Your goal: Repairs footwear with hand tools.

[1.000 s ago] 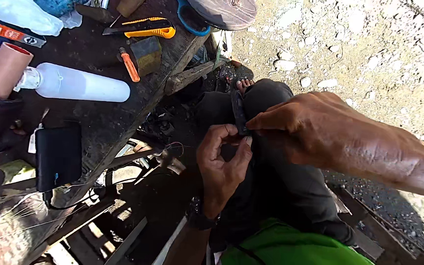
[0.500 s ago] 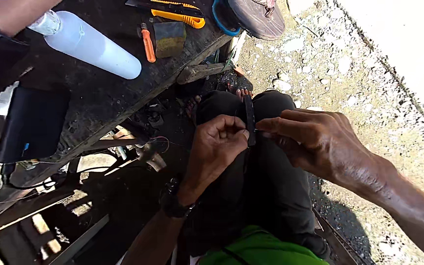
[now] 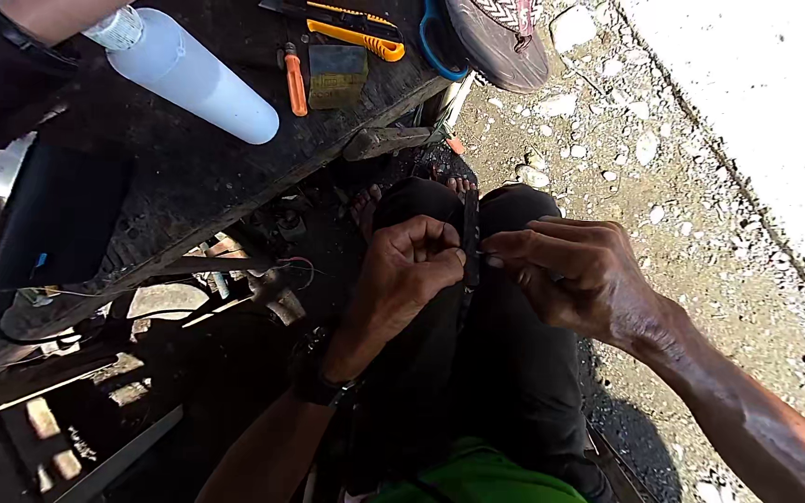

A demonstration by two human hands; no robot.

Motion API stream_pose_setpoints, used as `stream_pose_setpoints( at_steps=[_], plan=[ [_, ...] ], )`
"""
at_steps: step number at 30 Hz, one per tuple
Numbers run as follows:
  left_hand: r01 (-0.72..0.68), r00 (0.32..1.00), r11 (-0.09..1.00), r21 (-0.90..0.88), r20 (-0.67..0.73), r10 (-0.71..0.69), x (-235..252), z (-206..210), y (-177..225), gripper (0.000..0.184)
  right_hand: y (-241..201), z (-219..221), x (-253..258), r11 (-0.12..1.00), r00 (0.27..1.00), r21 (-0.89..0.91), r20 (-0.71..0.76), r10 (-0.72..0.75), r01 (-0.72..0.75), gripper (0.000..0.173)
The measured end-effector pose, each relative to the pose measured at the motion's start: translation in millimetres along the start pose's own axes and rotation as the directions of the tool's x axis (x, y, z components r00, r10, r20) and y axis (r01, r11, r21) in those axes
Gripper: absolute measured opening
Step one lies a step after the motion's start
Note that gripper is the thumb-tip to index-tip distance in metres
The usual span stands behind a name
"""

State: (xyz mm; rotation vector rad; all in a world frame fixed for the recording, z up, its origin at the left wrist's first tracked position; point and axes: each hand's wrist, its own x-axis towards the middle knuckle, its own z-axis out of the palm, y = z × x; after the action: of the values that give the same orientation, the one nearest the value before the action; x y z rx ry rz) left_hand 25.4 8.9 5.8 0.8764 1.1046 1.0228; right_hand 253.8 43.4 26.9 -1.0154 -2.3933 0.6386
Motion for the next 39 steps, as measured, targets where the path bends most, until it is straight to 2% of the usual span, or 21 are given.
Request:
stream_pose_setpoints(
  at_steps=[17, 21, 24, 26, 27, 28, 29, 30, 31, 33, 34, 36, 38, 39],
  plan=[
    [-0.015, 0.997, 0.979, -0.204, 0.071, 0.030, -1, -12, -8, 0.009, -5, 5, 17, 0.998, 1.000, 0.065, 0.003, -0.026, 0.026, 0.021],
    [-0.024, 0.996, 0.979, -0.202, 0.083, 0.041, -3, -11, -10, 0.010, -4, 4, 18, 0.999, 0.998, 0.023, 0.027, -0.049, 0.048, 0.022],
    [0.003, 0.995, 0.982, -0.189, 0.098, 0.016, -10, -23, -8, 0.012, -6, -8, 13, 0.990, 0.994, -0.130, 0.099, -0.036, 0.049, 0.024],
    [-0.007, 1.000, 0.999, -0.036, -0.022, 0.006, -18, -46, -12, 0.013, -7, -13, 8, 0.980, 0.995, -0.199, 0.098, -0.010, 0.030, 0.025],
    [-0.004, 0.993, 0.984, 0.179, -0.116, 0.025, -22, -59, -17, 0.013, -6, -12, 4, 0.978, 0.997, -0.207, 0.082, -0.003, 0.020, 0.025],
    [0.036, 0.981, 0.884, 0.466, -0.184, 0.057, -25, -72, -23, 0.018, -6, -10, 2, 0.979, 0.998, -0.205, 0.063, -0.005, 0.018, 0.025],
    [0.076, 0.978, 0.748, 0.659, -0.196, 0.073, -26, -80, -26, 0.033, -5, -8, 1, 0.978, 0.999, -0.205, 0.044, -0.017, 0.026, 0.025],
    [0.073, 0.981, 0.682, 0.727, -0.177, 0.084, -25, -81, -26, 0.047, -3, -6, 1, 0.979, 0.999, -0.202, 0.031, -0.032, 0.038, 0.025],
    [0.003, 0.983, 0.699, 0.715, -0.131, 0.130, -24, -74, -24, 0.053, -2, -4, 1, 0.979, 0.999, -0.198, 0.025, -0.048, 0.052, 0.025],
    [-0.219, 0.970, 0.834, 0.507, 0.018, 0.244, -18, -48, -18, 0.048, -1, -2, 1, 0.979, 0.997, -0.191, 0.021, -0.069, 0.072, 0.025],
    [-0.284, 0.958, 0.865, 0.414, 0.090, 0.272, -12, -36, -16, 0.046, -1, -2, 1, 0.979, 0.997, -0.188, 0.020, -0.073, 0.075, 0.025],
    [-0.370, 0.929, 0.852, 0.370, 0.157, 0.335, 0, -22, -16, 0.031, -1, -1, 2, 0.978, 0.997, -0.193, 0.010, -0.078, 0.079, 0.025],
    [-0.442, 0.896, 0.804, 0.399, 0.159, 0.414, 1, -22, -13, 0.012, -1, 0, 1, 0.978, 0.997, -0.195, -0.001, -0.075, 0.073, 0.026],
    [-0.485, 0.872, 0.770, 0.414, 0.155, 0.465, -3, -24, -11, 0.009, -1, 0, 0, 0.978, 0.997, -0.195, -0.004, -0.073, 0.071, 0.026]
  ],
)
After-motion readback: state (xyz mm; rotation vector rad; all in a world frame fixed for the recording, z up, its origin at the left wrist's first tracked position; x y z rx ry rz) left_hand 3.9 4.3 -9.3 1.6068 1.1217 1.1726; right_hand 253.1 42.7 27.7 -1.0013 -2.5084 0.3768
